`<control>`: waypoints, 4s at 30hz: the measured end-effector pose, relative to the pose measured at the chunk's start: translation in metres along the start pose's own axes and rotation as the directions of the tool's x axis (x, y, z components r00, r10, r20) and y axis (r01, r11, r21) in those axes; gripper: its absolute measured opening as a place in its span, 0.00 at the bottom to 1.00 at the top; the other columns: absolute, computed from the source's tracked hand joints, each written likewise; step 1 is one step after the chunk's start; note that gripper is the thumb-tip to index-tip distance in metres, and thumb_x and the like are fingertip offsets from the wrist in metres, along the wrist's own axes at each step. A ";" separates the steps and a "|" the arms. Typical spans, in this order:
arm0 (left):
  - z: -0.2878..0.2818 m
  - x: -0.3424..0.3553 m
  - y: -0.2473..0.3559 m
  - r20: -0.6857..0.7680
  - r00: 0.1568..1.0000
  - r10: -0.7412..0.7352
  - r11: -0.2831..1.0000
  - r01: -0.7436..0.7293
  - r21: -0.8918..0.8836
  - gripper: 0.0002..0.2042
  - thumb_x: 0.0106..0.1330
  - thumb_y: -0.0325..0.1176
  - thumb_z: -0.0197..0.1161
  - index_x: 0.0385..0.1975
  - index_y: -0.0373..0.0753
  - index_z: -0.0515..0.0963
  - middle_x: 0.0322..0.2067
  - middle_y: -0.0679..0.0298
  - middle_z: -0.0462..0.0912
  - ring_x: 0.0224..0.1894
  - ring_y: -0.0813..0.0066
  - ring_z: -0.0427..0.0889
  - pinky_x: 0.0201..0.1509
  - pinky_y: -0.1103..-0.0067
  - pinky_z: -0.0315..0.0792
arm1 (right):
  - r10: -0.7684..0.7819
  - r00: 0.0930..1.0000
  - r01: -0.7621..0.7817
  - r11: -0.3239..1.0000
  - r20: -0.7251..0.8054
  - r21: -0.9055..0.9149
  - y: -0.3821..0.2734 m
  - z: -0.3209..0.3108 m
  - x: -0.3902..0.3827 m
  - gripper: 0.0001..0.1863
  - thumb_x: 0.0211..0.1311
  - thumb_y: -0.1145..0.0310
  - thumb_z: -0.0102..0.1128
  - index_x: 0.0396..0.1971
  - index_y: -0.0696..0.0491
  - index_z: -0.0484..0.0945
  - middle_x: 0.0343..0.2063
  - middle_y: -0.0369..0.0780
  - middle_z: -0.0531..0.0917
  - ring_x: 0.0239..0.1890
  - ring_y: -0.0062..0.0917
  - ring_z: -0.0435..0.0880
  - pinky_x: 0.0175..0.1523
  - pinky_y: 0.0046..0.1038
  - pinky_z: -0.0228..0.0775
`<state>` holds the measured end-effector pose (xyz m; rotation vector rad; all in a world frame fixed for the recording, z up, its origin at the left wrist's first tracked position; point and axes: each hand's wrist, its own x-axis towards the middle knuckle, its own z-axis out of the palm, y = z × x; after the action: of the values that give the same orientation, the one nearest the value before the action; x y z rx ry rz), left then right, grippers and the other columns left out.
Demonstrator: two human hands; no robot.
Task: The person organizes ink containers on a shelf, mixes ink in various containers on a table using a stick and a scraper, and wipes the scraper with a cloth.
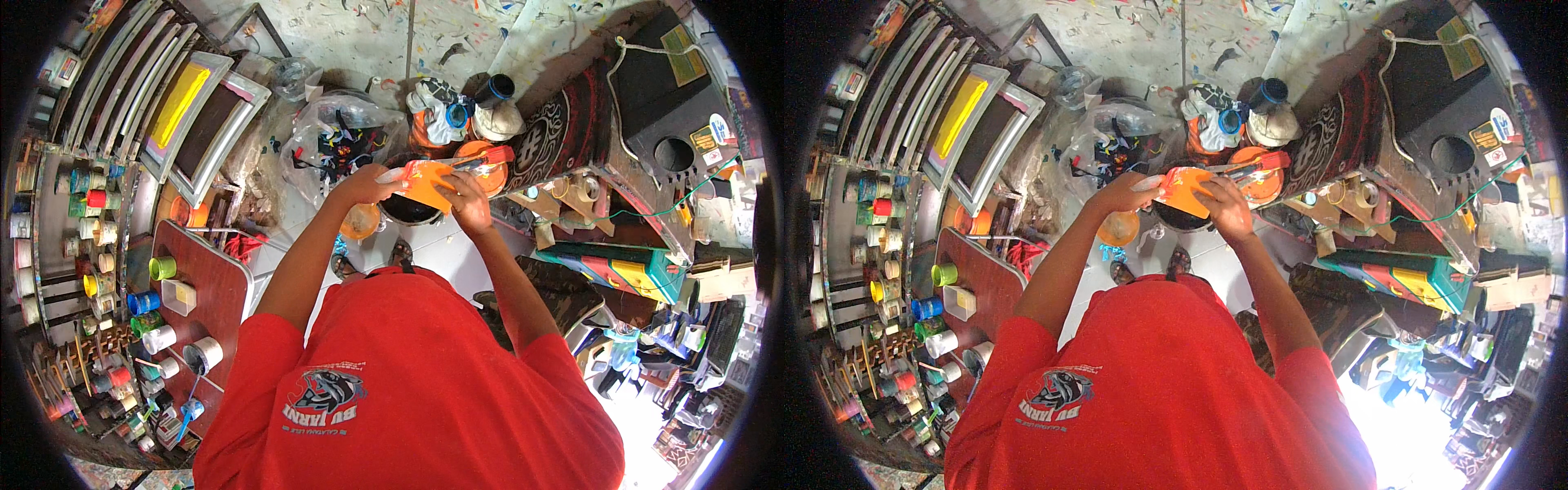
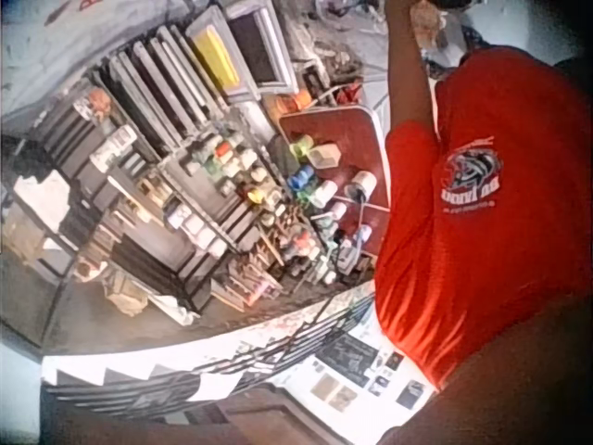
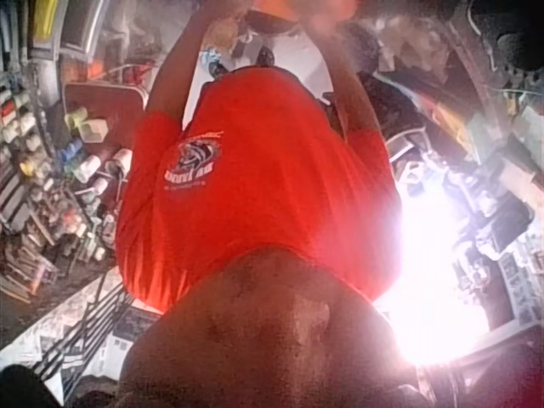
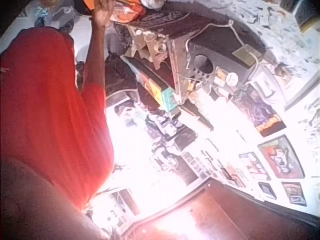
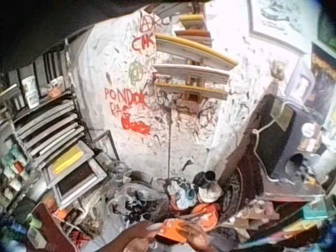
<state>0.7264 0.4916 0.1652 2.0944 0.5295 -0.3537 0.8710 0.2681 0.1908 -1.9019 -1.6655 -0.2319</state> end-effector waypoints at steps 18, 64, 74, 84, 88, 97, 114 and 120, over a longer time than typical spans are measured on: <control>-0.016 0.008 0.048 -0.001 0.999 0.036 0.999 -0.036 -0.001 0.28 0.52 0.58 0.59 0.28 0.31 0.77 0.25 0.45 0.79 0.32 0.54 0.80 0.36 0.68 0.70 | -0.041 0.997 0.042 0.999 0.061 -0.020 0.004 0.000 0.000 0.16 0.43 0.72 0.54 0.36 0.50 0.81 0.43 0.38 0.78 0.50 0.31 0.73 0.58 0.34 0.64; 0.105 -0.452 -0.448 -0.742 -0.609 -0.279 0.775 0.313 -0.549 0.31 0.66 0.43 0.52 0.62 0.30 0.53 0.56 0.44 0.63 0.57 0.56 0.67 0.60 0.68 0.61 | 0.954 0.109 -0.741 -0.109 0.279 0.662 0.001 0.165 -0.069 0.11 0.54 0.68 0.60 0.36 0.55 0.73 0.23 0.34 0.75 0.20 0.18 0.71 0.23 0.23 0.61; 0.116 -0.412 -0.371 -0.581 -0.594 -0.557 0.726 -0.008 -0.688 0.33 0.54 0.43 0.66 0.58 0.35 0.62 0.48 0.52 0.73 0.48 0.61 0.74 0.52 0.66 0.70 | 0.948 -0.025 -0.871 -0.177 0.319 0.458 -0.015 0.152 -0.049 0.14 0.52 0.70 0.61 0.38 0.60 0.78 0.33 0.37 0.81 0.33 0.20 0.78 0.36 0.24 0.69; 0.087 -0.050 -0.176 -0.784 0.436 -0.441 0.898 0.210 -0.388 0.43 0.48 0.35 0.71 0.60 0.30 0.51 0.59 0.49 0.57 0.62 0.56 0.57 0.65 0.67 0.53 | 0.911 0.016 -0.869 -0.191 0.412 0.456 0.036 0.164 -0.072 0.14 0.54 0.67 0.61 0.38 0.60 0.78 0.31 0.38 0.82 0.32 0.20 0.79 0.38 0.25 0.71; 0.041 0.168 -0.051 -0.627 0.713 0.314 0.941 -0.146 0.305 0.46 0.39 0.36 0.74 0.59 0.32 0.54 0.58 0.43 0.57 0.60 0.48 0.58 0.63 0.65 0.54 | 0.900 0.123 -0.921 -0.055 0.419 0.386 0.073 0.198 -0.120 0.17 0.51 0.65 0.61 0.38 0.60 0.75 0.31 0.43 0.81 0.35 0.28 0.80 0.40 0.28 0.71; 0.065 0.424 0.042 -0.475 0.820 0.319 0.946 -0.243 0.216 0.54 0.36 0.40 0.75 0.64 0.37 0.46 0.62 0.45 0.51 0.64 0.47 0.52 0.66 0.63 0.52 | 0.835 0.092 -0.961 -0.069 0.542 0.269 0.096 0.146 -0.088 0.16 0.54 0.62 0.59 0.37 0.59 0.77 0.26 0.45 0.81 0.31 0.28 0.80 0.37 0.31 0.70; 0.132 0.556 0.066 -0.618 0.734 0.281 0.844 -0.495 -0.205 0.45 0.34 0.36 0.76 0.56 0.33 0.57 0.52 0.46 0.66 0.58 0.52 0.64 0.61 0.69 0.60 | 0.823 0.023 -0.954 -0.152 0.568 0.258 0.125 0.146 -0.114 0.18 0.52 0.61 0.61 0.34 0.62 0.77 0.24 0.45 0.81 0.28 0.27 0.79 0.35 0.29 0.70; 0.134 0.535 0.066 -0.648 0.735 0.200 0.908 -0.388 -0.160 0.46 0.38 0.37 0.73 0.58 0.30 0.53 0.56 0.41 0.59 0.59 0.49 0.61 0.62 0.66 0.58 | 0.823 -0.035 -0.965 -0.174 0.567 0.194 0.134 0.168 -0.113 0.16 0.53 0.64 0.60 0.37 0.60 0.77 0.25 0.45 0.81 0.28 0.26 0.79 0.35 0.29 0.70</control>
<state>1.2166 0.4720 -0.0951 1.9325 0.5630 0.6058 0.9336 0.2579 -0.0435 -2.0918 0.1279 1.0861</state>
